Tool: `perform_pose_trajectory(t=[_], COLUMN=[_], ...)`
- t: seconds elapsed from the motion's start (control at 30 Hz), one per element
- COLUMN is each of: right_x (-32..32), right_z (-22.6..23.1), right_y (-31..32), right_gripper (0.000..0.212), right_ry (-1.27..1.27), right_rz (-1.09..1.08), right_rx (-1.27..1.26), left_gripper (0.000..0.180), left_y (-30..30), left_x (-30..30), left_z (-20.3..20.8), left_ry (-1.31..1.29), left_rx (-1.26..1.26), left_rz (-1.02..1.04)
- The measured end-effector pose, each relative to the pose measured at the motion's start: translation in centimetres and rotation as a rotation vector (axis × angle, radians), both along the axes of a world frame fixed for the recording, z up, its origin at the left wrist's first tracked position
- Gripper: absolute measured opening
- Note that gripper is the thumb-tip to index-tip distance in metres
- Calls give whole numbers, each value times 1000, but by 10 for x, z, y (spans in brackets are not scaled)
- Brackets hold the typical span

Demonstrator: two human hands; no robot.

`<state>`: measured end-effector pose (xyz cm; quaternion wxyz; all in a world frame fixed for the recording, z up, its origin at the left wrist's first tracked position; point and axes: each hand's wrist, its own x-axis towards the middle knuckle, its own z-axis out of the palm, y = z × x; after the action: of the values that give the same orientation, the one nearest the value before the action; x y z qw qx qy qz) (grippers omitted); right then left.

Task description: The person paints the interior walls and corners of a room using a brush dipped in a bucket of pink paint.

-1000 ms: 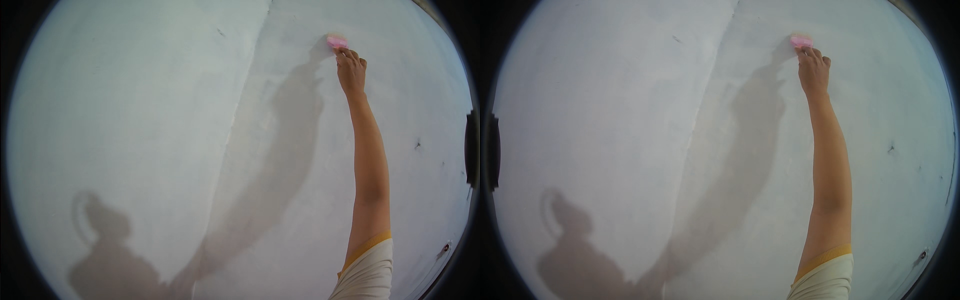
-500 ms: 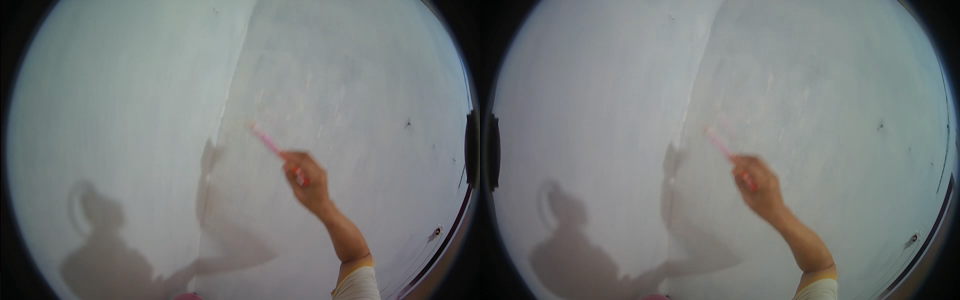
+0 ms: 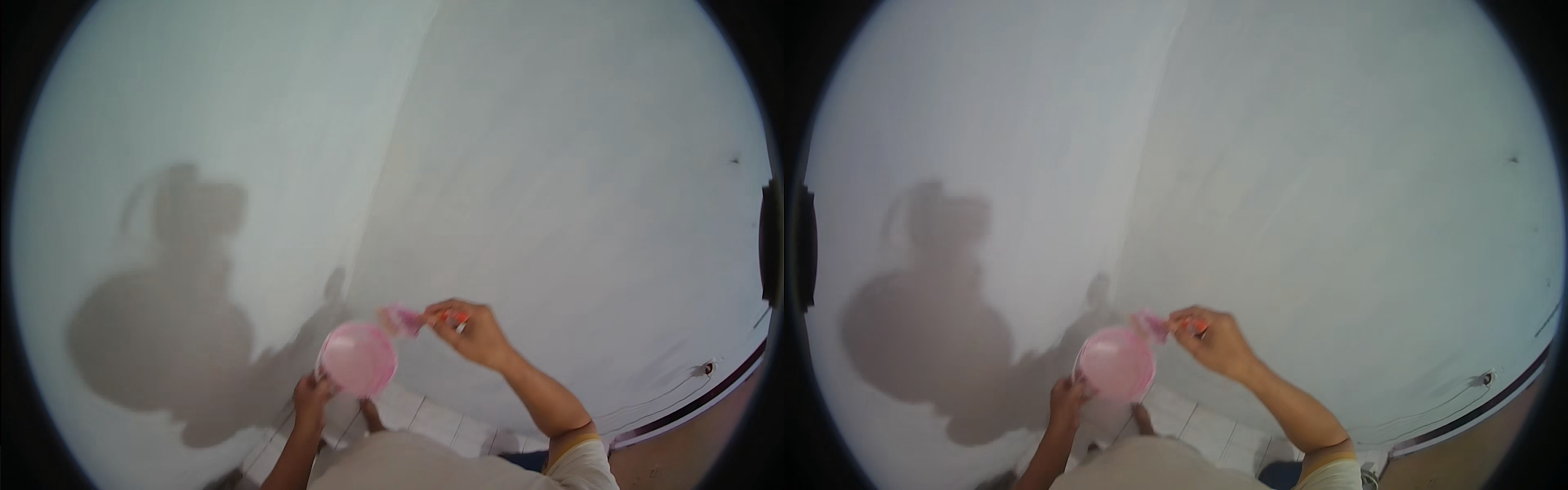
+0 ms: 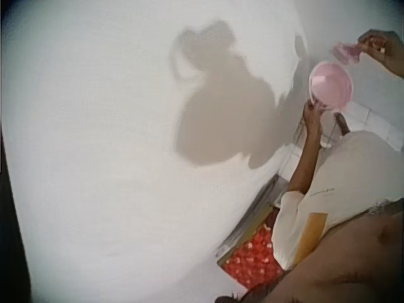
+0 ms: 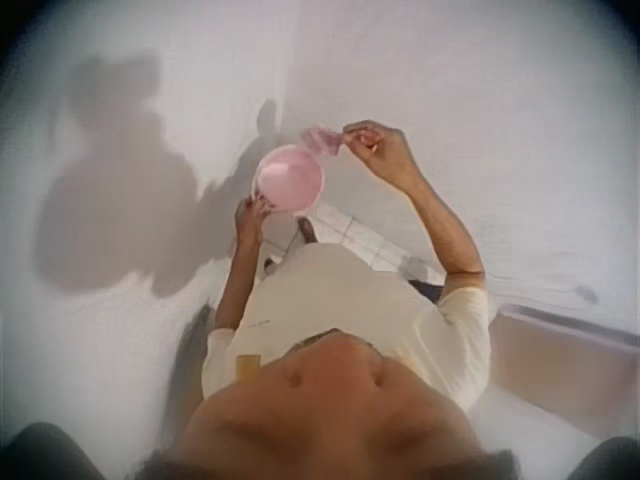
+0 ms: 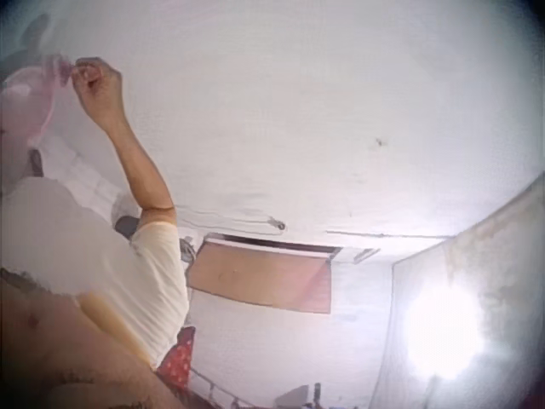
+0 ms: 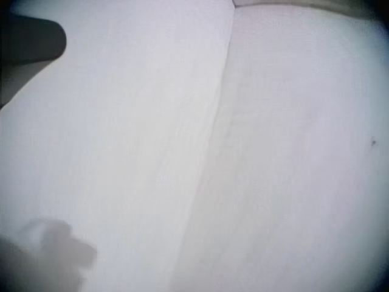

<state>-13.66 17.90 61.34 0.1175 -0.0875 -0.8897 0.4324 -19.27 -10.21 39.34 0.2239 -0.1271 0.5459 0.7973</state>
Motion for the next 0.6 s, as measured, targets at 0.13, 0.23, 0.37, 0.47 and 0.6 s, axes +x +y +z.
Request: perform_pose_trajectory(t=[0.13, 0.23, 0.37, 0.47, 0.6], right_x=[13, 9, -24, -42, -62], right_z=[34, 26, -33, -76, -118], right_y=[58, 53, -17, -14, -9], right_gripper=[22, 20, 20, 21, 14], right_ry=[-29, -49, -79, -155, -215], right_rz=[-27, -24, 1, 22, 27], right_rx=[-12, 29, 171, 311, 413], left_gripper=[26, 15, 9, 12, 11], left_y=[85, 97, 35, 40, 45], left_x=[-1, 5, -12, -11, -12], left_z=[73, 97, 90, 73, 73], left_ry=[66, 117, 152, 129, 142], left_rx=[44, 131, 156, 206, 168], left_rz=[-123, -99, -132, -147, -153])
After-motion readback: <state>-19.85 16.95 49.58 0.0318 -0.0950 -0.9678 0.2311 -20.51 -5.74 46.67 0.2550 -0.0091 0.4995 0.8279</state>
